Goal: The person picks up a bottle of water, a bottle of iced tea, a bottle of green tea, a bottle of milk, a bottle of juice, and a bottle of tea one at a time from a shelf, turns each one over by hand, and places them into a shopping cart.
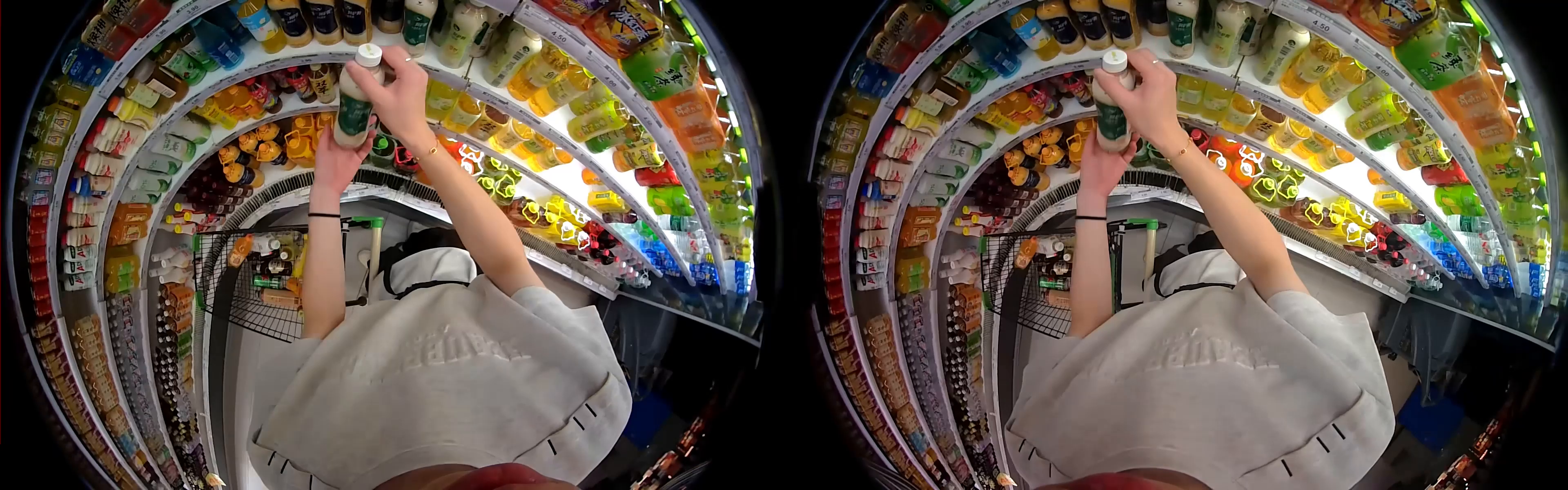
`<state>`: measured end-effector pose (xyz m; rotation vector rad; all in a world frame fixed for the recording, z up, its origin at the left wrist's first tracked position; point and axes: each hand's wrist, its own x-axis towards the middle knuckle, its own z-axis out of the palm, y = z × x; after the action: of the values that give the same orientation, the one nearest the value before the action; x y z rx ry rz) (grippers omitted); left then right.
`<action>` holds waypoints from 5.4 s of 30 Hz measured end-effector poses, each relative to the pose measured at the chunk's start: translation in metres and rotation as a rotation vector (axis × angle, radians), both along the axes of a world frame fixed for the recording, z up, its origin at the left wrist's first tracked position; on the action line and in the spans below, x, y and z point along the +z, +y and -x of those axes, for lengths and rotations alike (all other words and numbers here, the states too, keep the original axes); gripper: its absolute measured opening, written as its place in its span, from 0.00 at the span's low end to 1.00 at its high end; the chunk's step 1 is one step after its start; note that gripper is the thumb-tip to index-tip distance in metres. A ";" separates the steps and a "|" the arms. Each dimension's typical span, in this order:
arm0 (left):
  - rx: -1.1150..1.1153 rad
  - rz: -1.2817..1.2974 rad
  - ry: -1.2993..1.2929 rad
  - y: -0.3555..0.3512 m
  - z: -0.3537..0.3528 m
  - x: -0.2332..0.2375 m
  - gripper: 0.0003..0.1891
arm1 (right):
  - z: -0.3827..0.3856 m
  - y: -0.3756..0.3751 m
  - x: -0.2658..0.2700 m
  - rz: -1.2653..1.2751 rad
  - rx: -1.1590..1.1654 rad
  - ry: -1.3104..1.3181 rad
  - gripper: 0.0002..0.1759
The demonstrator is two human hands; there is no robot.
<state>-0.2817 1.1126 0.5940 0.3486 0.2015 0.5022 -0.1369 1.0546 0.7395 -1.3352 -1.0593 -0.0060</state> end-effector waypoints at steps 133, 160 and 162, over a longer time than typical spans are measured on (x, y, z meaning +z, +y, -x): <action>0.745 -0.695 0.756 -0.372 0.185 0.041 0.43 | 0.196 -0.154 -0.095 0.438 1.231 1.663 0.27; 0.934 -0.612 1.059 -0.422 0.105 0.061 0.45 | 0.116 -0.192 -0.028 0.556 1.335 0.575 0.18; 0.908 -0.668 1.189 -0.429 0.091 0.082 0.45 | 0.096 -0.192 -0.021 0.511 1.392 0.414 0.20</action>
<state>-0.3724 0.6837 0.6765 1.2151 1.4041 1.2180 -0.2333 0.8626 0.7183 -0.7037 -1.4614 1.5765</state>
